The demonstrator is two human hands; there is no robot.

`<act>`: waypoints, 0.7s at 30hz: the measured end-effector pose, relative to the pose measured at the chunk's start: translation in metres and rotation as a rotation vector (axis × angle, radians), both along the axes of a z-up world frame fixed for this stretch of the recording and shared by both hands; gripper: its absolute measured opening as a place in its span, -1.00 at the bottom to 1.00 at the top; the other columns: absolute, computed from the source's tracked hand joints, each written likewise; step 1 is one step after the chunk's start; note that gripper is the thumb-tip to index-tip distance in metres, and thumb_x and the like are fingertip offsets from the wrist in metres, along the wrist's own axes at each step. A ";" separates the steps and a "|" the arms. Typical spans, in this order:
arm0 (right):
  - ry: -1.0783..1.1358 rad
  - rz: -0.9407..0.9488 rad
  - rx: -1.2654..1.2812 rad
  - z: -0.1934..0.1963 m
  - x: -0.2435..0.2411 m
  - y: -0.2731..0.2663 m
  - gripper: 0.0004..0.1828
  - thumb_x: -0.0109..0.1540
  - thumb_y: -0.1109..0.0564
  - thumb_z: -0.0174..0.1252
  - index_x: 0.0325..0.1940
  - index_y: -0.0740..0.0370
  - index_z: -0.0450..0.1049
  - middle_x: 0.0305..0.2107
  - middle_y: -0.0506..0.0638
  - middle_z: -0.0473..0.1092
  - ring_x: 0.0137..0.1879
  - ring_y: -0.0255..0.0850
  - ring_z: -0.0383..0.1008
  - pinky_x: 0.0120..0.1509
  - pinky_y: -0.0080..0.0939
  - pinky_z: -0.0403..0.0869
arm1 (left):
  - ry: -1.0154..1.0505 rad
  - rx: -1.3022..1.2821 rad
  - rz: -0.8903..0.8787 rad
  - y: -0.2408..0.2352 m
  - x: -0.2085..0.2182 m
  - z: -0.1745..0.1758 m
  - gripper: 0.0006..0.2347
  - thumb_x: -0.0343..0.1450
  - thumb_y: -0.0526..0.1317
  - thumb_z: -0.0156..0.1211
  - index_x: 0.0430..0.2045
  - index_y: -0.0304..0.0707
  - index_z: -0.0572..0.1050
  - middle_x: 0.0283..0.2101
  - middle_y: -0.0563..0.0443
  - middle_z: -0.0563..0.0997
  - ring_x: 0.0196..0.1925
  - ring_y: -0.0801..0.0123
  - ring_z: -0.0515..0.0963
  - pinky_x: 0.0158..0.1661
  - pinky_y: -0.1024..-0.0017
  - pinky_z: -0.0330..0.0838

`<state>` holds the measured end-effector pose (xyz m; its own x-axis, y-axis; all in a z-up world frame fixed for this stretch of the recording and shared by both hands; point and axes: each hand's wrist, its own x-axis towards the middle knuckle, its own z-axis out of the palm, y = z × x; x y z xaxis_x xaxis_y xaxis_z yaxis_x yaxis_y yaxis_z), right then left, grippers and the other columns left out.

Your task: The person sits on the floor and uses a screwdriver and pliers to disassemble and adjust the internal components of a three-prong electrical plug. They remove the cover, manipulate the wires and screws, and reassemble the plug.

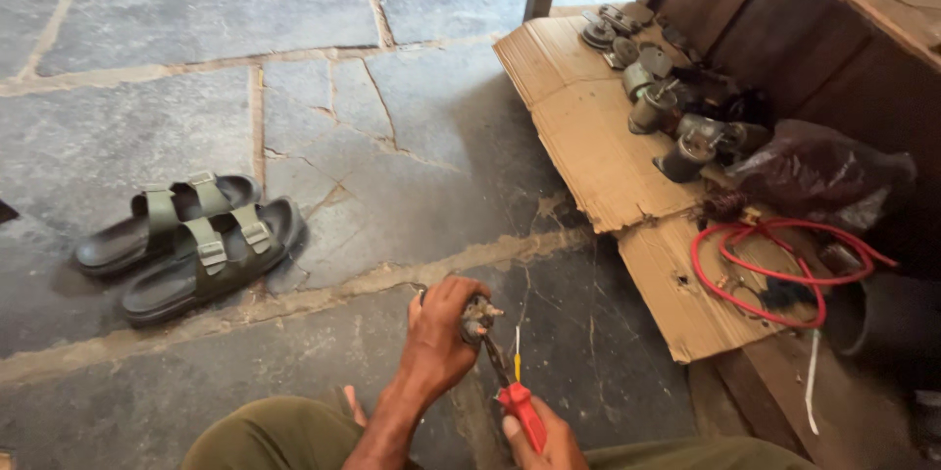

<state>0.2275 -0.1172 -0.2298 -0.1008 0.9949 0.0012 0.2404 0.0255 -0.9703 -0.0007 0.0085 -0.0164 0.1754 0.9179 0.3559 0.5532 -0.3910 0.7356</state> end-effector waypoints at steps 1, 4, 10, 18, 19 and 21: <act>0.252 0.062 -0.220 0.003 -0.003 -0.004 -0.60 0.34 0.09 0.24 0.20 0.36 0.47 -0.43 -0.03 0.42 -0.34 -0.34 0.39 -0.22 -0.22 0.33 | -0.016 -0.014 -0.011 -0.001 0.001 -0.001 -0.67 0.19 -0.37 0.35 -0.19 -0.08 0.53 -0.11 0.06 0.60 0.08 0.12 0.53 0.06 0.10 0.24; 0.849 0.126 -0.755 0.013 -0.009 0.001 -0.56 0.25 0.04 0.14 0.23 0.07 0.43 -0.34 -0.02 0.50 -0.35 -0.33 0.42 -0.14 -0.25 0.39 | -0.121 -0.053 -0.028 0.001 0.001 -0.002 -0.68 0.18 -0.37 0.38 -0.21 -0.11 0.54 -0.17 0.01 0.61 -0.02 0.10 0.57 0.01 0.13 0.31; 0.575 0.267 -0.647 0.041 -0.009 0.003 -0.58 0.34 -0.02 0.13 0.23 0.18 0.46 -0.37 0.05 0.45 -0.31 -0.32 0.45 -0.13 -0.28 0.38 | -0.203 -0.055 -0.033 0.000 0.005 -0.001 -0.70 0.18 -0.36 0.37 -0.24 -0.15 0.53 -0.21 -0.04 0.62 -0.11 0.06 0.63 -0.10 0.21 0.44; 0.323 0.054 -0.575 0.042 -0.015 -0.001 -0.57 0.29 -0.01 0.14 0.20 0.18 0.47 -0.48 0.02 0.36 -0.42 -0.31 0.35 -0.30 -0.30 0.33 | -0.044 0.056 -0.007 0.002 0.007 -0.002 -0.67 0.12 -0.40 0.39 -0.26 -0.15 0.56 -0.20 -0.07 0.63 -0.05 -0.01 0.57 -0.03 0.06 0.26; 0.604 0.130 -0.716 0.038 -0.014 -0.004 -0.59 0.30 -0.01 0.11 0.19 0.19 0.43 -0.45 0.01 0.40 -0.39 -0.29 0.40 -0.26 -0.29 0.35 | -0.129 -0.043 -0.027 0.002 0.008 -0.001 -0.69 0.15 -0.38 0.37 -0.25 -0.13 0.56 -0.21 -0.05 0.63 -0.07 0.04 0.60 -0.04 0.13 0.33; 0.838 0.284 -0.717 0.030 -0.014 -0.010 -0.57 0.37 -0.03 0.05 0.26 0.23 0.37 -0.30 0.00 0.45 -0.23 -0.28 0.45 -0.09 -0.31 0.37 | -0.293 -0.247 -0.064 -0.001 0.008 0.001 -0.73 0.22 -0.34 0.33 -0.22 -0.10 0.55 -0.22 -0.01 0.62 -0.12 0.16 0.64 -0.06 0.26 0.47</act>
<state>0.2138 -0.1267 -0.2002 -0.5584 0.7347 -0.3852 -0.4166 -0.6500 -0.6356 0.0072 0.0072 -0.0149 0.1587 0.9728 0.1688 0.2856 -0.2089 0.9353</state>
